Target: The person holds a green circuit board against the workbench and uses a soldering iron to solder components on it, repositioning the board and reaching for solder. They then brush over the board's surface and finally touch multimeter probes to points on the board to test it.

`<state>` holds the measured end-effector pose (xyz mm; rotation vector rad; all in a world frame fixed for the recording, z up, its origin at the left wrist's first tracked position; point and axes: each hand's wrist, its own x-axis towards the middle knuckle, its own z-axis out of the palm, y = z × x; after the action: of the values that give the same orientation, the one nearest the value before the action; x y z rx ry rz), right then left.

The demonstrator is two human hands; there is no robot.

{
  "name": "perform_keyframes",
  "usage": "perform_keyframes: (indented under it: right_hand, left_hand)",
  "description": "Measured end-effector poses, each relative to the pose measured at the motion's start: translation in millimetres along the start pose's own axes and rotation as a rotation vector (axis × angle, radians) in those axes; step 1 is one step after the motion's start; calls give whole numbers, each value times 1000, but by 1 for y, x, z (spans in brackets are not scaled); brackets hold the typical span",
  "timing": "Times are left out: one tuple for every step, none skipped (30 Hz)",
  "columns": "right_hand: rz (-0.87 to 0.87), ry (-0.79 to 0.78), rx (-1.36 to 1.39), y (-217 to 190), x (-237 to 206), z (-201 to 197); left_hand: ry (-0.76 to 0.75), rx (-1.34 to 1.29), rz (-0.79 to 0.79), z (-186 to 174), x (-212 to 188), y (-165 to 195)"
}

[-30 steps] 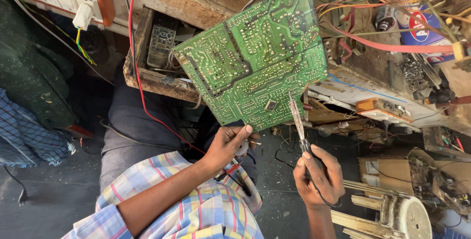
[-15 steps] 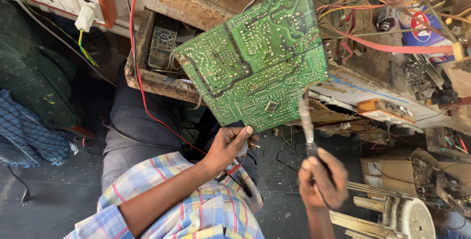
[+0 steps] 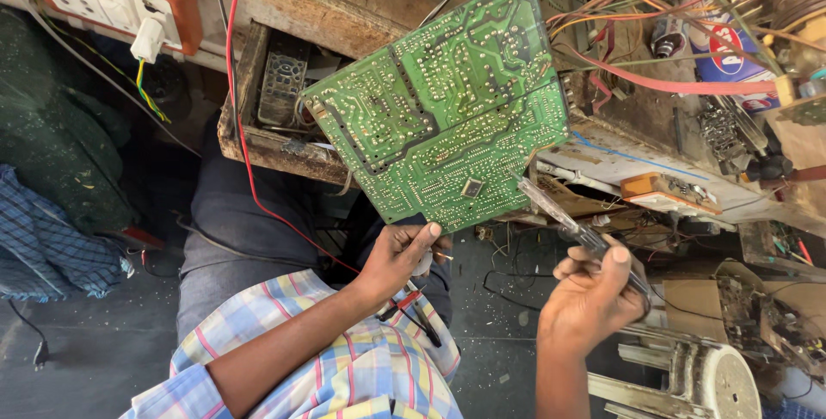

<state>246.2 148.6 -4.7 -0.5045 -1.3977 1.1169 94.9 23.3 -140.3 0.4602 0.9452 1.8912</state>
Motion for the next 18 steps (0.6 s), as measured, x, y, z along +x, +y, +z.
perform_keyframes:
  right_hand:
    - [12, -2, 11, 1, 1, 2]
    - [26, -7, 22, 1, 3, 3]
    - [41, -14, 34, 2, 4, 5]
    - [47, -5, 26, 3, 4, 6]
    - [52, 7, 17, 4, 5, 7]
    - [58, 21, 6, 5, 5, 7]
    - [60, 18, 13, 6, 4, 7]
    - [62, 16, 20, 6, 4, 8]
    - [63, 14, 28, 6, 3, 8]
    - [58, 11, 26, 7, 3, 8]
    - [54, 5, 24, 7, 3, 8]
    - [49, -1, 24, 7, 3, 8]
    - [50, -1, 23, 7, 2, 8]
    - [51, -1, 21, 7, 2, 9]
    - [52, 0, 18, 7, 3, 9]
    - [52, 2, 17, 7, 3, 9]
    - [53, 4, 16, 7, 3, 9]
    - [53, 4, 15, 8, 3, 9]
  left_hand:
    - [-9, -1, 13, 0, -1, 1]
    - [-16, -2, 26, -1, -1, 2]
    - [-17, 6, 15, -1, -1, 3]
    - [-17, 14, 3, -1, -1, 4]
    - [-18, 22, -10, -2, -1, 4]
    - [-17, 20, -3, -2, 0, 4]
    - [-17, 19, 2, -2, 0, 4]
    - [-19, 20, 7, -2, 0, 4]
    - [-20, 29, 3, -2, 0, 4]
    - [-21, 38, 0, -1, 0, 4]
    - [-20, 46, -2, -1, 0, 4]
    - [-18, 37, -10, -1, 0, 4]
    - [-14, 28, -18, -1, 1, 4]
    - [-10, 18, -27, 0, 0, 4]
    - [-10, 22, -23, 0, 0, 4]
    - [-11, 27, -19, 0, 0, 4]
    - [-12, 32, -15, -1, 0, 4]
    - [-13, 30, -13, -1, 0, 5]
